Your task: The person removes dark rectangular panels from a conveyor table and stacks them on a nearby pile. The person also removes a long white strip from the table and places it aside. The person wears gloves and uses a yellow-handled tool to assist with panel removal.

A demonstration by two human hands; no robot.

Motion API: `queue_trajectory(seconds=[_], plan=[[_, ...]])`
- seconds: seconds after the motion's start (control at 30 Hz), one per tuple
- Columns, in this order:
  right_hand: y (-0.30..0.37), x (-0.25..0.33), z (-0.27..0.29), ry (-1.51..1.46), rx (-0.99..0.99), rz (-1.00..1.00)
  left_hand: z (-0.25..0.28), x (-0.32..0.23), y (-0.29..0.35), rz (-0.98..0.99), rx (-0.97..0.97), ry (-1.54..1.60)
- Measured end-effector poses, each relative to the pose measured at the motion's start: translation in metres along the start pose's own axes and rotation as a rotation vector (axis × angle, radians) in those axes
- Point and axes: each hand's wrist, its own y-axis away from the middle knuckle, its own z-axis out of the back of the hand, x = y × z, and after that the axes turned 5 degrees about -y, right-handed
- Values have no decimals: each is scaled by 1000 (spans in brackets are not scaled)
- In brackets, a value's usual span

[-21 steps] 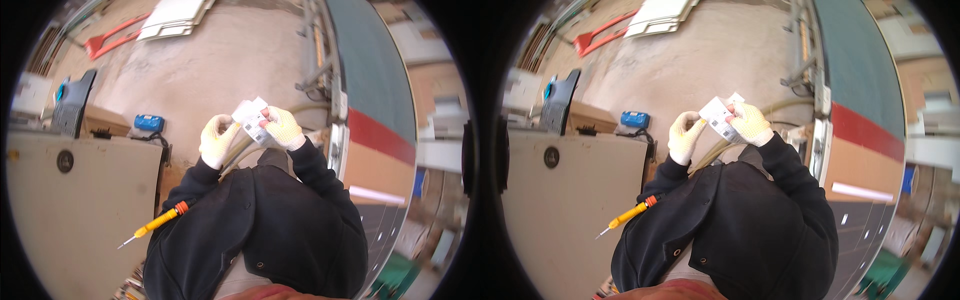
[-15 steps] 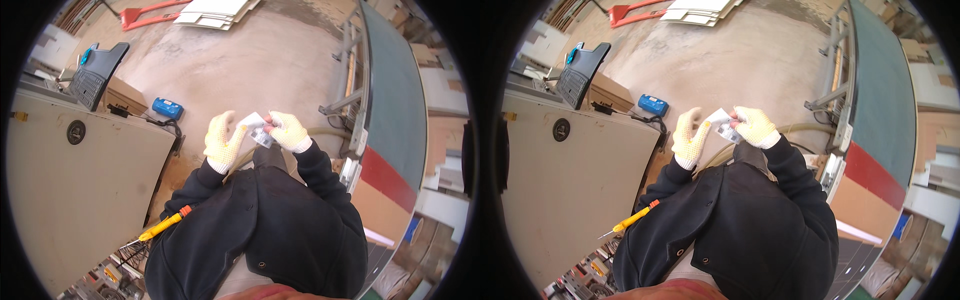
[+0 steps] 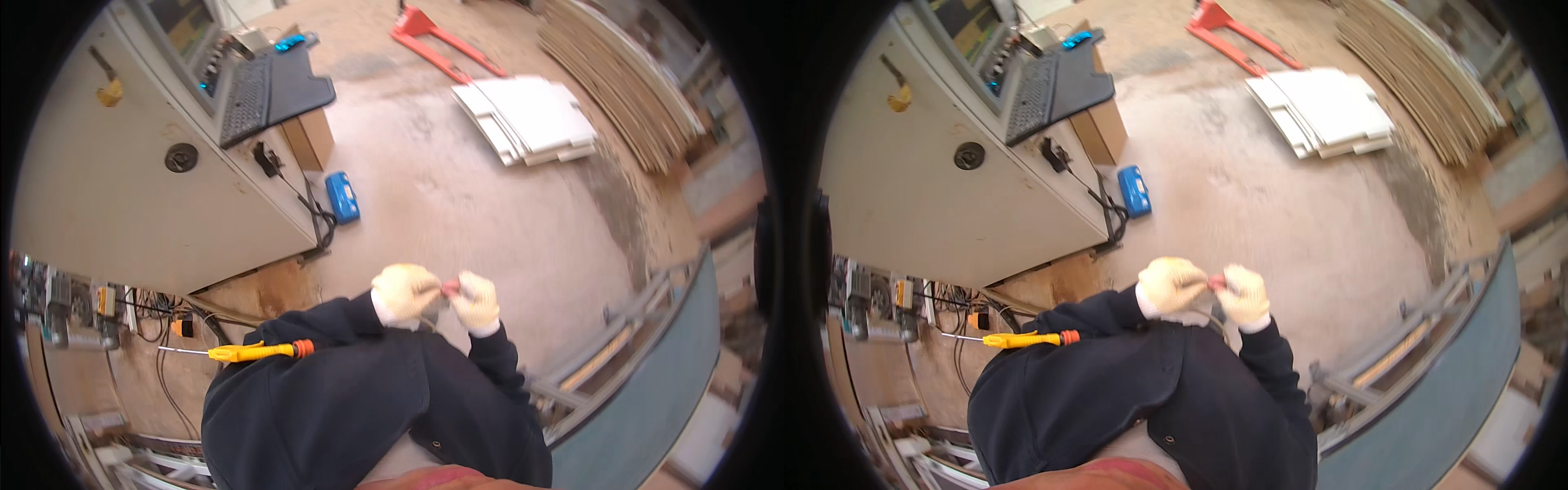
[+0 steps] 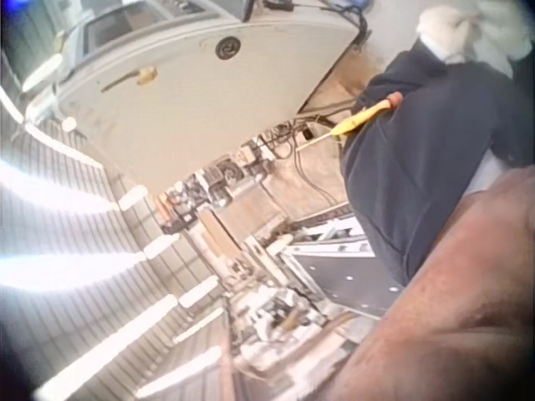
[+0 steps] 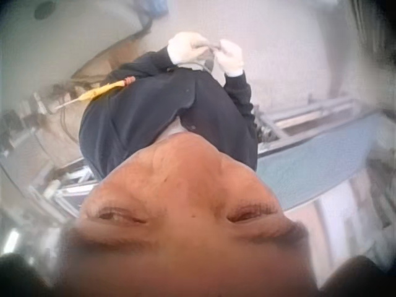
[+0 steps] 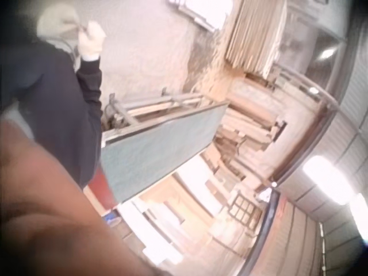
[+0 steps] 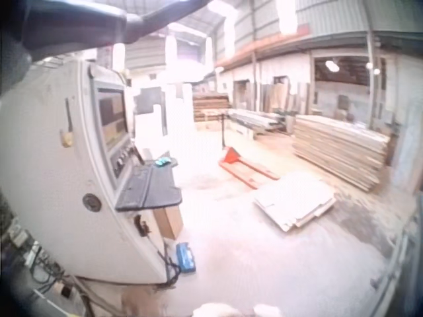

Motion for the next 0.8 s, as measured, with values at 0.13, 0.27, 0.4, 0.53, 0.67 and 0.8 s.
queue_trajectory(seconds=[0.13, 0.27, 0.4, 0.53, 0.67, 0.8], plan=[[-32, -54, 33, -43, 179, -69, -7, -5, -50, 200, 232, -332], [-66, -134, 54, 67, 329, -236, 8, 2, -76, 482, 361, -266], [-105, -297, 92, -72, 248, -879, 36, 31, -69, 564, 269, -51], [-233, -402, 158, 255, -133, -960, 72, 68, -31, 520, -10, 110], [-483, -288, 142, 325, -676, -267, 111, 105, 11, 730, -276, 298], [-658, -87, -46, 222, -199, 722, 133, 132, 29, 794, -420, 226]])
